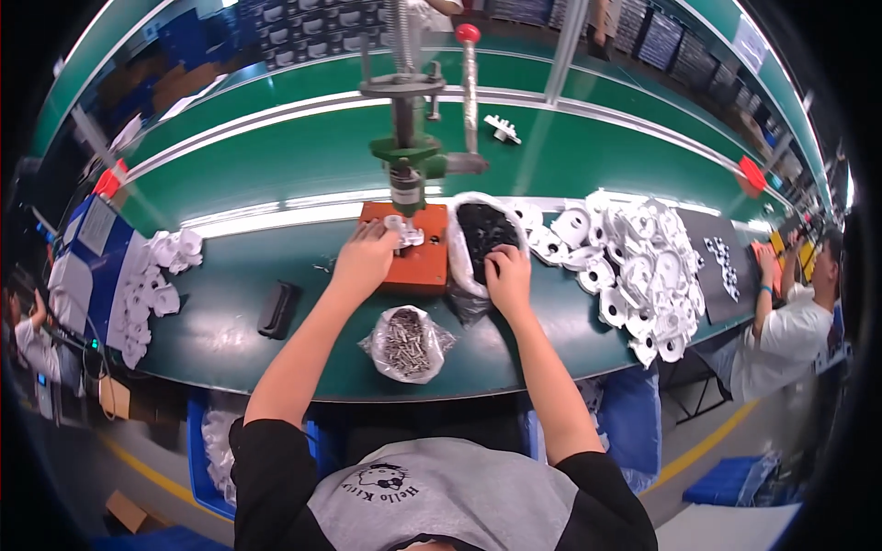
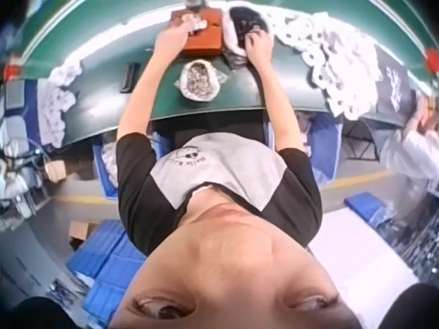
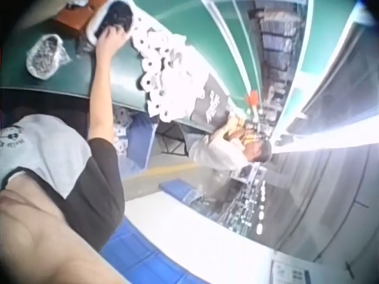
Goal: Manually assembling plastic components using a lever press jig at a factory workstation.
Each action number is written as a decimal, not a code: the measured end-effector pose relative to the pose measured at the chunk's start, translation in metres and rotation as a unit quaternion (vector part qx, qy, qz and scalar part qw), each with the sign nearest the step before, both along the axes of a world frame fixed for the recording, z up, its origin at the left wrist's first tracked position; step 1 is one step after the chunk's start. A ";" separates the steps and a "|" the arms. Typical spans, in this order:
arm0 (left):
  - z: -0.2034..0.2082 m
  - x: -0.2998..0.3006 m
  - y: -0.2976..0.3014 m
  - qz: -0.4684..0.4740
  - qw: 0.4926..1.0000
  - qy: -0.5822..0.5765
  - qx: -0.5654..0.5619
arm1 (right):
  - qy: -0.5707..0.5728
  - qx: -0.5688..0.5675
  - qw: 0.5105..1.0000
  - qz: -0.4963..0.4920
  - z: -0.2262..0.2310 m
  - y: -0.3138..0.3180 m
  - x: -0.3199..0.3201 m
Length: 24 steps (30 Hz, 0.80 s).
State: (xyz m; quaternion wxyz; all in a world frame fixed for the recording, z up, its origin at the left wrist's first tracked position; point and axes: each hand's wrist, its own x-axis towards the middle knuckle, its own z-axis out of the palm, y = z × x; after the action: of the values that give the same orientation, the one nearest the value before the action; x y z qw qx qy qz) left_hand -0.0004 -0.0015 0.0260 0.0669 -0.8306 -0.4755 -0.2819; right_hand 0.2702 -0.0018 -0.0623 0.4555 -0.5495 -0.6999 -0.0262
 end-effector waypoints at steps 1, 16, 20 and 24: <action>0.000 0.004 -0.003 -0.002 1.000 0.011 0.005 | 0.001 0.003 1.000 -0.002 0.001 0.000 0.000; -0.018 -0.003 -0.002 -0.068 0.997 -0.036 0.029 | 0.169 -0.045 0.984 0.015 0.005 -0.002 0.013; -0.020 -0.004 -0.002 -0.062 0.996 -0.060 0.026 | 0.176 -0.076 0.980 0.050 0.005 -0.004 0.014; -0.023 -0.010 0.005 -0.083 0.994 -0.071 -0.005 | 0.124 -0.083 0.989 0.024 0.007 -0.005 0.015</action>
State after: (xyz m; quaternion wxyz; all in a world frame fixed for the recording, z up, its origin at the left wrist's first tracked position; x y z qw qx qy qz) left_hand -0.0102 0.0035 0.0027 0.0047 -0.8456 -0.4096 -0.3424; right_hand 0.2856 -0.0069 -0.0551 0.4916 -0.5678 -0.6509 0.1111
